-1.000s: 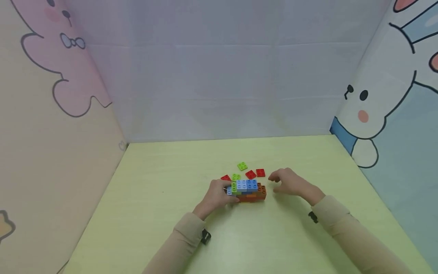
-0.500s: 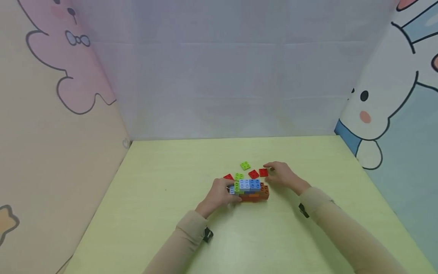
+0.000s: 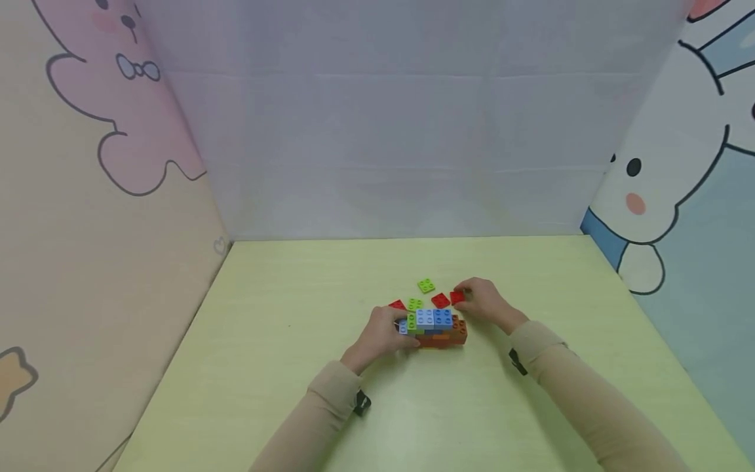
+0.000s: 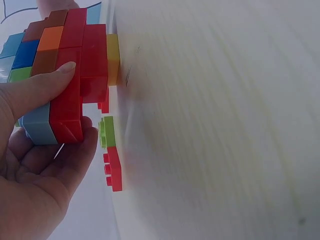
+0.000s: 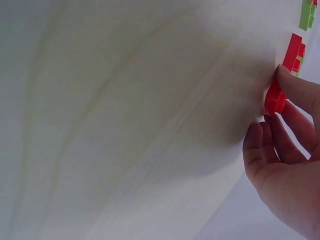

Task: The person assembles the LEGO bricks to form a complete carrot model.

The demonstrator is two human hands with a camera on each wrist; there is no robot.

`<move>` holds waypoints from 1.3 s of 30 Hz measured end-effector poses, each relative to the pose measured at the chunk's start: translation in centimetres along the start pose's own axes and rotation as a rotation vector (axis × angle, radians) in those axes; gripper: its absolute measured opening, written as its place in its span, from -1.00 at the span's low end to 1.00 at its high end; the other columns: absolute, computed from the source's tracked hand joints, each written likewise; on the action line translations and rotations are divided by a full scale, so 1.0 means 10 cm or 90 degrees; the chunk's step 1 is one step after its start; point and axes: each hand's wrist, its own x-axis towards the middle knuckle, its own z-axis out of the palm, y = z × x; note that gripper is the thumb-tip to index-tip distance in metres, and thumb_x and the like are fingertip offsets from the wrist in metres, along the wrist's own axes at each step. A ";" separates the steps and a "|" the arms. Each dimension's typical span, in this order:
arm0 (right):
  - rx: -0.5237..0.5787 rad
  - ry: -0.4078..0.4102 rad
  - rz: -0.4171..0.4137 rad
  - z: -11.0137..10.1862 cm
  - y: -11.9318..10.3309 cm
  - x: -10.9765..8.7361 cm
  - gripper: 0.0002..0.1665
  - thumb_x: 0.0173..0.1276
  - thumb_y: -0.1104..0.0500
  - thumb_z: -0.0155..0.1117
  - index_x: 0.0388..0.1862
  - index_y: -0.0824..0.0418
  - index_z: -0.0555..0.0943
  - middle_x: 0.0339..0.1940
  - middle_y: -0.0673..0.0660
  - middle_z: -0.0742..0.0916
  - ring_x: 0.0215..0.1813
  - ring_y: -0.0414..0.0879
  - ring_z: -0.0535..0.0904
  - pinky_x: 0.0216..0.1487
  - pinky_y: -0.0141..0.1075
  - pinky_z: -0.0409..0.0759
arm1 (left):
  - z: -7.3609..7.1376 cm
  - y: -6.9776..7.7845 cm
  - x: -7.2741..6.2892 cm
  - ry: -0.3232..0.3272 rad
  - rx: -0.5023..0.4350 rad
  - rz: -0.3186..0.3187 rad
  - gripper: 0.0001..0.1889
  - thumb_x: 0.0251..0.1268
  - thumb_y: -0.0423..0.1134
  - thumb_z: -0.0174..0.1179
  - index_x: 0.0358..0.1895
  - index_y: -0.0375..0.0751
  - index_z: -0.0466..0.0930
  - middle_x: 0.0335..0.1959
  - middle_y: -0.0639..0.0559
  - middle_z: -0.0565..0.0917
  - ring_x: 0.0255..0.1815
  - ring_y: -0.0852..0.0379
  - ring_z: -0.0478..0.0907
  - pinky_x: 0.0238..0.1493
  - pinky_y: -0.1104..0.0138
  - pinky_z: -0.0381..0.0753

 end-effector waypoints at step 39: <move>0.093 0.049 -0.116 -0.47 -0.71 -0.50 -0.57 0.17 0.11 0.45 -0.01 0.26 0.66 -0.13 0.09 0.70 -0.12 0.02 0.59 -0.17 -0.23 0.57 | 0.00 0.00 0.05 0.010 0.038 0.003 -0.54 -0.18 -0.16 0.57 -0.10 -0.17 0.70 -0.32 0.20 0.58 -0.24 0.21 0.43 -0.23 0.35 0.45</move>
